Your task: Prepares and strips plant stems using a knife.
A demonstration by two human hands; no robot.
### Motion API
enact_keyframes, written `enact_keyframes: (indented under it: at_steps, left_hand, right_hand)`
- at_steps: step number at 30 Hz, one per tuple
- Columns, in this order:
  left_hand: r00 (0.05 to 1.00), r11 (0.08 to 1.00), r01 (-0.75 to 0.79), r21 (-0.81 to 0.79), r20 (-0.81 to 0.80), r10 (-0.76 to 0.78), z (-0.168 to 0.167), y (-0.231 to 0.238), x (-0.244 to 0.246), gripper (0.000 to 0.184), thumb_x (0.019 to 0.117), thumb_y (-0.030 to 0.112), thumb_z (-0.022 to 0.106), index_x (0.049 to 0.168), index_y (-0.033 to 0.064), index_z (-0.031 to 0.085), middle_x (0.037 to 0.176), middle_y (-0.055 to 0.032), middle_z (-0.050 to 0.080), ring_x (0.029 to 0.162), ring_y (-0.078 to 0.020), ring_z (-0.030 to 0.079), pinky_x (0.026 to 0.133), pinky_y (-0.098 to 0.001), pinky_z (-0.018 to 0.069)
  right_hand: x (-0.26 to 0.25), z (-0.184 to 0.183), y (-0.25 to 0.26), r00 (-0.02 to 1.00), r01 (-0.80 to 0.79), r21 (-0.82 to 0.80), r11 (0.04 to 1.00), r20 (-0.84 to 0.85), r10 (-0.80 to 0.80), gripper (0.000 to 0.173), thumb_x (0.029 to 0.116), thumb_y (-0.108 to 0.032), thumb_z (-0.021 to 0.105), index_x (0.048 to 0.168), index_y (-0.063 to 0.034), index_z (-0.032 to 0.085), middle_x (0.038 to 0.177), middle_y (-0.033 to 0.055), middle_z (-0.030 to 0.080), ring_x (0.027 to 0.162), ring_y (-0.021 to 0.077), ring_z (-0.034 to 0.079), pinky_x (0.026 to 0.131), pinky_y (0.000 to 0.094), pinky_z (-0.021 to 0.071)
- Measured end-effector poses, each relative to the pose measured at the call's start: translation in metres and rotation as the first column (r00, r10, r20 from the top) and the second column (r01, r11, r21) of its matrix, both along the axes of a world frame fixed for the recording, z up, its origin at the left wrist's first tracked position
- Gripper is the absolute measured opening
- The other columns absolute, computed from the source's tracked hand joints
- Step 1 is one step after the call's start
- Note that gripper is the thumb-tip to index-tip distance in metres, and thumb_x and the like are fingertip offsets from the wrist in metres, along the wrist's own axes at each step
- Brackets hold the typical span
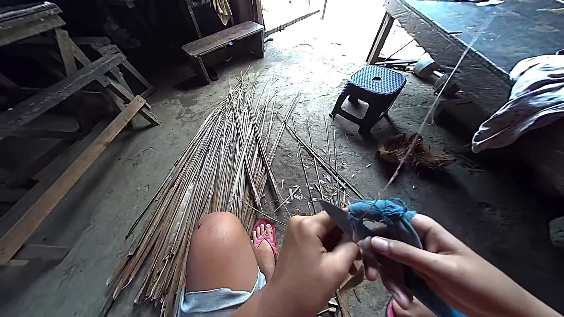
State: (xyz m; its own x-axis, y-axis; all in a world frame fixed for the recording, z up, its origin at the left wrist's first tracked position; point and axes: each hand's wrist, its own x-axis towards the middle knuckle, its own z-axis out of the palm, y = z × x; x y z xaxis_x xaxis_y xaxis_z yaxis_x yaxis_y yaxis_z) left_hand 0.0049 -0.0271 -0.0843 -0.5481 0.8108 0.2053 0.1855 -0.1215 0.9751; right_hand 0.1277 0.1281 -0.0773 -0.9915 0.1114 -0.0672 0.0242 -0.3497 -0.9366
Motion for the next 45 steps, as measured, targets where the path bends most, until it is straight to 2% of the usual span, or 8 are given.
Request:
enact_keyframes:
  at_steps: [3, 7, 11, 19, 23, 30, 36, 45]
  left_hand:
    - [0.946, 0.995, -0.098, 0.032, -0.308, 0.103, -0.008, 0.0, -0.001, 0.01, 0.0855, 0.002, 0.064, 0.083, -0.0035, 0.071, 0.069, -0.0042, 0.07, 0.061, 0.0005, 0.066, 0.06, -0.015, 0.0545]
    - [0.857, 0.986, -0.149, 0.071, -0.488, 0.165, -0.01, 0.002, 0.001, 0.012, 0.0835, 0.004, 0.065, 0.073, -0.001, 0.069, 0.066, -0.0065, 0.067, 0.06, -0.0025, 0.064, 0.058, -0.015, 0.0506]
    - [0.793, 0.974, -0.197, 0.112, -0.566, 0.226, -0.011, 0.006, 0.002, 0.011, 0.0826, 0.005, 0.067, 0.073, -0.0002, 0.069, 0.066, -0.0069, 0.067, 0.061, -0.0035, 0.063, 0.058, -0.015, 0.0487]
    - [0.736, 0.962, -0.234, 0.142, -0.621, 0.271, -0.012, 0.009, 0.005, 0.014, 0.0858, 0.004, 0.062, 0.075, 0.0002, 0.071, 0.064, -0.0051, 0.064, 0.056, -0.0028, 0.058, 0.055, -0.0138, 0.0457]
    - [0.771, 0.967, -0.215, 0.139, -0.583, 0.256, -0.01, 0.008, 0.006, 0.014, 0.0879, 0.005, 0.064, 0.085, -0.0023, 0.076, 0.07, -0.0067, 0.07, 0.061, -0.0013, 0.062, 0.059, -0.0125, 0.0491]
    - [0.855, 0.978, -0.157, 0.137, -0.477, 0.203, -0.009, 0.005, 0.003, 0.014, 0.0883, 0.004, 0.064, 0.087, -0.0044, 0.075, 0.071, -0.0064, 0.07, 0.062, 0.0014, 0.061, 0.06, -0.0108, 0.049]
    - [0.99, 0.996, -0.018, 0.088, -0.137, 0.03, -0.002, 0.0, 0.0, 0.013, 0.092, 0.001, 0.061, 0.09, -0.0077, 0.072, 0.07, -0.0015, 0.068, 0.061, 0.0076, 0.058, 0.058, -0.0082, 0.0478]
    - [0.999, 0.997, 0.032, 0.073, 0.023, -0.034, 0.003, -0.004, -0.003, 0.01, 0.093, 0.0, 0.061, 0.09, -0.0046, 0.07, 0.071, 0.0046, 0.067, 0.062, 0.0088, 0.059, 0.057, -0.0081, 0.0482]
  right_hand:
    - [0.0, 0.009, -0.008, 0.993, 0.055, -0.093, 0.994, 0.111, -0.045, 0.018, 0.1017, 0.0, 0.05, 0.106, -0.0156, 0.059, 0.077, -0.0035, 0.075, 0.056, 0.0037, 0.068, 0.051, 0.0171, 0.0566]
    - [0.0, 0.012, -0.011, 0.983, 0.105, -0.175, 0.979, 0.166, -0.076, 0.021, 0.1008, 0.001, 0.046, 0.107, -0.0137, 0.06, 0.073, -0.0033, 0.072, 0.053, 0.002, 0.065, 0.049, 0.0149, 0.0538]
    - [-0.001, 0.015, -0.016, 0.97, 0.193, -0.167, 0.967, 0.18, -0.162, 0.022, 0.0993, 0.003, 0.047, 0.108, -0.0116, 0.062, 0.07, -0.0025, 0.071, 0.05, 0.0011, 0.062, 0.047, 0.0137, 0.0517]
    - [-0.006, 0.003, -0.016, 0.96, 0.277, -0.008, 0.961, 0.038, -0.276, 0.02, 0.1006, 0.0, 0.049, 0.093, -0.0121, 0.062, 0.07, -0.0056, 0.07, 0.051, -0.0016, 0.061, 0.049, 0.0124, 0.0517]
    - [-0.009, 0.0, -0.011, 0.949, 0.316, 0.03, 0.948, -0.016, -0.315, 0.017, 0.1009, -0.001, 0.049, 0.1, -0.0105, 0.063, 0.071, -0.0074, 0.07, 0.053, -0.0018, 0.061, 0.05, 0.0128, 0.0523]
    - [-0.01, -0.001, -0.001, 0.949, 0.313, -0.035, 0.949, -0.04, -0.314, 0.018, 0.1001, -0.001, 0.049, 0.107, -0.0041, 0.065, 0.072, -0.0045, 0.07, 0.053, -0.0005, 0.062, 0.05, 0.0132, 0.0526]
    - [-0.008, -0.001, 0.011, 0.951, 0.297, -0.039, 0.954, -0.084, -0.299, 0.017, 0.0997, -0.005, 0.053, 0.109, -0.0037, 0.067, 0.073, -0.0047, 0.07, 0.055, -0.0006, 0.062, 0.051, 0.0131, 0.0529]
    - [-0.01, 0.003, 0.034, 0.917, 0.389, 0.007, 0.921, -0.102, -0.387, 0.022, 0.0972, -0.009, 0.052, 0.111, -0.0074, 0.069, 0.07, -0.0061, 0.068, 0.053, -0.0002, 0.061, 0.049, 0.0137, 0.0521]
